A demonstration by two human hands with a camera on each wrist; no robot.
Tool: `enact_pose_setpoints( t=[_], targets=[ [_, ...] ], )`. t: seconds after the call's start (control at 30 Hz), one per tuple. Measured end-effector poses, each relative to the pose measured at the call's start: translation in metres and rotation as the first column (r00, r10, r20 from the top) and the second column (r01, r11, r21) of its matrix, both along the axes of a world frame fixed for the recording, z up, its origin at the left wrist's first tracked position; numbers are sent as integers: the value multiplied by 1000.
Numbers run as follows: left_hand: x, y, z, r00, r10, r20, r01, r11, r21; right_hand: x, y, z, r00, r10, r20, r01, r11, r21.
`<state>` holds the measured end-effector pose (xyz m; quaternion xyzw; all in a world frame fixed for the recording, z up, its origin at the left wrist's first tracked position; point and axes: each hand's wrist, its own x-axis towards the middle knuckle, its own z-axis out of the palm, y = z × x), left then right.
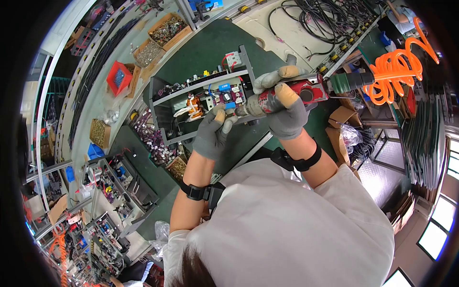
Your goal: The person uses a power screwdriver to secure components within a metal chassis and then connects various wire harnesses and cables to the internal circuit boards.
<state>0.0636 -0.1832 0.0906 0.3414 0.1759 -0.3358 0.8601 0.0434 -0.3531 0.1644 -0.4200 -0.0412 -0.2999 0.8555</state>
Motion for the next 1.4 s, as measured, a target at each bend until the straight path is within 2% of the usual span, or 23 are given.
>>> enact_pose_setpoints(
  t=[0.17, 0.23, 0.27, 0.33, 0.47, 0.53, 0.57, 0.63, 0.77, 0.87, 0.93, 0.97, 1.03, 1.07, 1.1, 1.13, 1.17, 1.2, 1.23, 1.27, 1.33, 1.4],
  targets=[
    [1, -7, -1, 1000, 8, 5, -8, 1000, 7, 2, -5, -2, 1000, 4, 22, -4, 1000, 24],
    [1, -8, -1, 999, 39, 12, -37, 993, -115, 2, -9, 0, 1000, -9, 4, 9, 1000, 5],
    [1, -9, -2, 999, 32, 11, -30, 993, -113, 3, -11, 1, 1000, -14, -13, 14, 1000, -14],
    [1, -12, -7, 997, 48, -67, -66, 952, -300, 5, -17, 0, 999, -21, -30, 21, 1000, -4],
    [6, -19, -9, 998, 10, -54, -22, 973, -230, 10, -22, 3, 994, -41, -103, 49, 996, 78],
    [9, -22, -9, 995, -30, 95, 50, 975, -215, 15, -28, 0, 992, -78, -102, 89, 991, 103],
    [11, -23, -8, 995, -38, 92, 56, 975, -213, 17, -32, 0, 988, -72, -134, 88, 989, 115],
    [16, -23, -4, 970, -135, 201, 145, 989, -40, 24, -38, -1, 983, -59, -175, 81, 989, 121],
    [26, -24, -2, 973, -164, 165, 172, 984, -37, 34, -41, -6, 980, -65, -187, 101, 976, 191],
    [31, -24, -5, 980, -149, 133, 164, 980, -110, 39, -44, -8, 981, -66, -181, 102, 975, 197],
    [37, -26, -4, 989, -150, 18, 148, 938, -314, 41, -45, -11, 981, -77, -178, 111, 974, 196],
    [41, -28, -2, 988, -153, 17, 151, 938, -312, 42, -45, -12, 981, -85, -173, 118, 975, 188],
    [51, -34, 0, 969, -245, -28, 242, 967, -77, 45, -46, -14, 980, -106, -169, 136, 975, 175],
    [55, -36, -7, 969, -244, -31, 241, 967, -78, 47, -47, -15, 979, -123, -163, 149, 976, 160],
    [60, -36, -17, 947, -291, 136, 246, 930, 274, 49, -49, -18, 979, -121, -164, 147, 976, 158],
    [67, -37, -24, 884, -381, 271, 161, 792, 589, 51, -52, -23, 975, -146, -168, 165, 981, 105],
    [77, -38, -29, 886, -377, 269, 159, 794, 587, 54, -54, -28, 970, -172, -173, 183, 982, 51],
    [88, -38, -32, 686, -642, 341, 60, 518, 854, 56, -55, -33, 970, -169, -174, 179, 983, 48],
    [95, -40, -34, 439, -861, 256, -159, 206, 966, 58, -56, -38, 961, -194, -196, 198, 980, 3],
    [98, -43, -35, 441, -860, 257, -159, 208, 965, 59, -57, -40, 951, -221, -216, 217, 975, -41],
    [101, -51, -32, 402, -911, 97, -119, 53, 991, 61, -56, -41, 946, -244, -214, 236, 970, -63],
    [101, -52, -33, 379, -918, 114, -110, 77, 991, 62, -56, -48, 949, -236, -209, 215, 969, -120]
  ],
)
